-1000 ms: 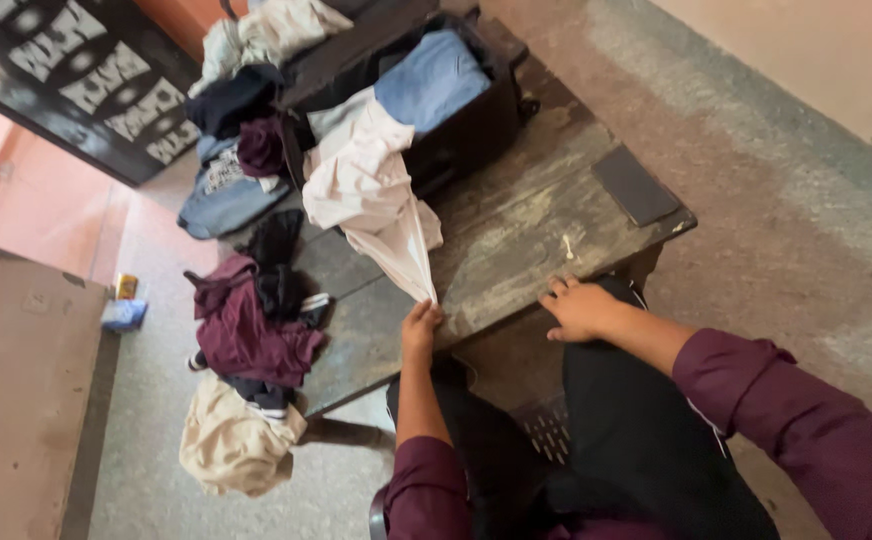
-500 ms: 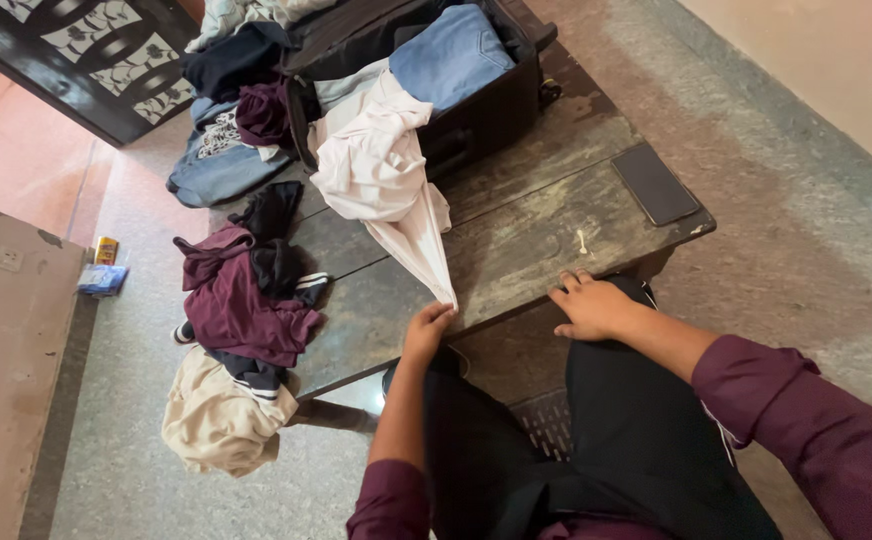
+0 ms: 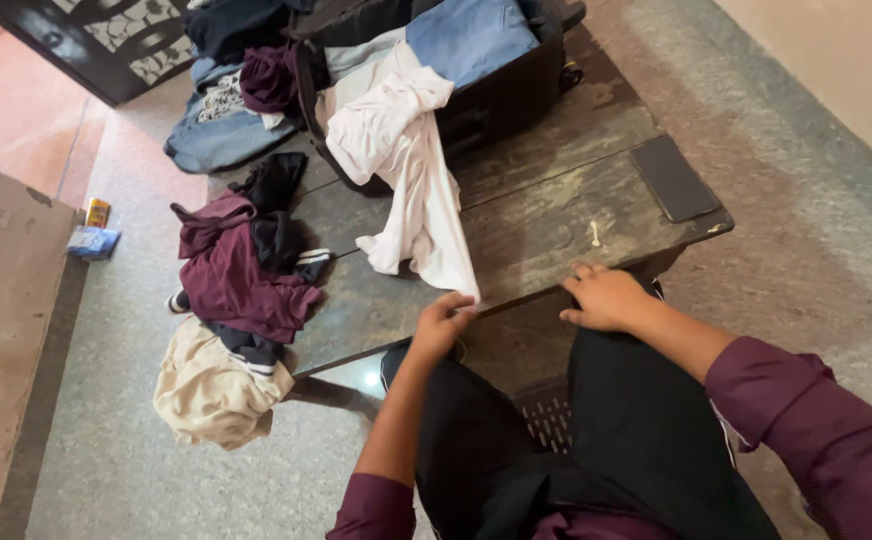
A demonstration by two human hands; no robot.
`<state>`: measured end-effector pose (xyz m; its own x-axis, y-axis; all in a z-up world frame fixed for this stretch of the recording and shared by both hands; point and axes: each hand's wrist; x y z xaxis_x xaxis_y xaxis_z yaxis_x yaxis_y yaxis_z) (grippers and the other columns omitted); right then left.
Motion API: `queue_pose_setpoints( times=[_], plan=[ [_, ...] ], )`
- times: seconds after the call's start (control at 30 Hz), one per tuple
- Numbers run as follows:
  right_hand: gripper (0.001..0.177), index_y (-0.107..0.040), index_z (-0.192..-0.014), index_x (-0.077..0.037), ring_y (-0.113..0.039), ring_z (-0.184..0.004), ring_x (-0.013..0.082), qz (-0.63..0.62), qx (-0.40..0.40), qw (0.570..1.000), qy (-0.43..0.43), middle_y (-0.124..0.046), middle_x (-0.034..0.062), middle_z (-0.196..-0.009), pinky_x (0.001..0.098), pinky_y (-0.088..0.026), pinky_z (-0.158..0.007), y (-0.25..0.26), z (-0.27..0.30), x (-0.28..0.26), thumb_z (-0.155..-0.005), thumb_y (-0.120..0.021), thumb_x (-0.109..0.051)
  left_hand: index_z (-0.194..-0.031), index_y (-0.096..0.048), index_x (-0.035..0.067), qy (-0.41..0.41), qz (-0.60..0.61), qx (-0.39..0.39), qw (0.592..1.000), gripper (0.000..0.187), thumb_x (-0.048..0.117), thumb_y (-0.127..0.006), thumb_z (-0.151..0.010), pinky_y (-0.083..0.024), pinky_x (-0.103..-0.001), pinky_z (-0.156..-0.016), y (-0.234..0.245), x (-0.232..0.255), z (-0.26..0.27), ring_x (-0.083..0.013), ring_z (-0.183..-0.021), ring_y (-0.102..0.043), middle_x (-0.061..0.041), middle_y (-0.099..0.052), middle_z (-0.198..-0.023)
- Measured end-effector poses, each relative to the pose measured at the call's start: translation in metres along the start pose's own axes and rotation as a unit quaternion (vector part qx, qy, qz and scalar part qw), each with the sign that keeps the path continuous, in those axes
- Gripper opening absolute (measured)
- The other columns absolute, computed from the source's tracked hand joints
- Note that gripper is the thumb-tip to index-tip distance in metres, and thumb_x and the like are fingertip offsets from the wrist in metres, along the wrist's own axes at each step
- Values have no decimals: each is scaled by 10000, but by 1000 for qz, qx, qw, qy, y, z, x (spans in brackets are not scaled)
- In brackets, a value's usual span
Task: The person folds a blue hoodie with an orange graphic, a purple long-sleeved shirt, and a white t-shirt by hand on a wooden table near a suitcase.
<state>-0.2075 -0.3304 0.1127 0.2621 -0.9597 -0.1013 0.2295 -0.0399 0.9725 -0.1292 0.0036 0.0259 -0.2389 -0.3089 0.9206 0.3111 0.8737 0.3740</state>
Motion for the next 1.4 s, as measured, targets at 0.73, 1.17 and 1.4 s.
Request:
queue_pose_setpoints(
  times=[0.73, 1.17, 1.4],
  plan=[
    [387, -723, -1127, -114, -713, -960, 334, -194, 148, 964, 108, -759, 95, -1028, 458, -555, -793, 3, 14, -41, -791, -751, -305, -1235, -738, 62, -96, 114, -122, 981, 278, 157, -682, -980, -534, -281, -880, -67, 107, 43, -123, -952, -667, -86, -763, -1072],
    [307, -747, -1087, -42, -703, -756, 175, -466, 255, 847, 22, -768, 80, -856, 314, -541, -704, -1, -10, 3, -920, -722, -298, -1174, -673, 78, -89, -398, 123, 905, 524, 376, -783, -756, -554, -500, -748, 30, 49, 18, -395, -924, -694, -137, -698, -1204],
    [190, -724, -1109, -87, -678, -828, 163, -792, 185, 561, -152, -732, 33, -964, 337, -527, -685, 9, -43, 81, -955, -717, -198, -1024, -741, -14, 128, -142, 173, 966, 449, 411, -625, -1111, -535, -501, -736, 83, 2, -32, -420, -809, -672, -215, -716, -888]
  ],
)
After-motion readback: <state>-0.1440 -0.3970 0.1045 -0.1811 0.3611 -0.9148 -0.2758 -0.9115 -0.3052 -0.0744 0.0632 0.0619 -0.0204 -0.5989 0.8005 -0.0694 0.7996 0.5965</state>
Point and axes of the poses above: each hand's wrist, its own z-axis away from the middle knuckle, its own y-axis out of the back of the hand, x = y × z
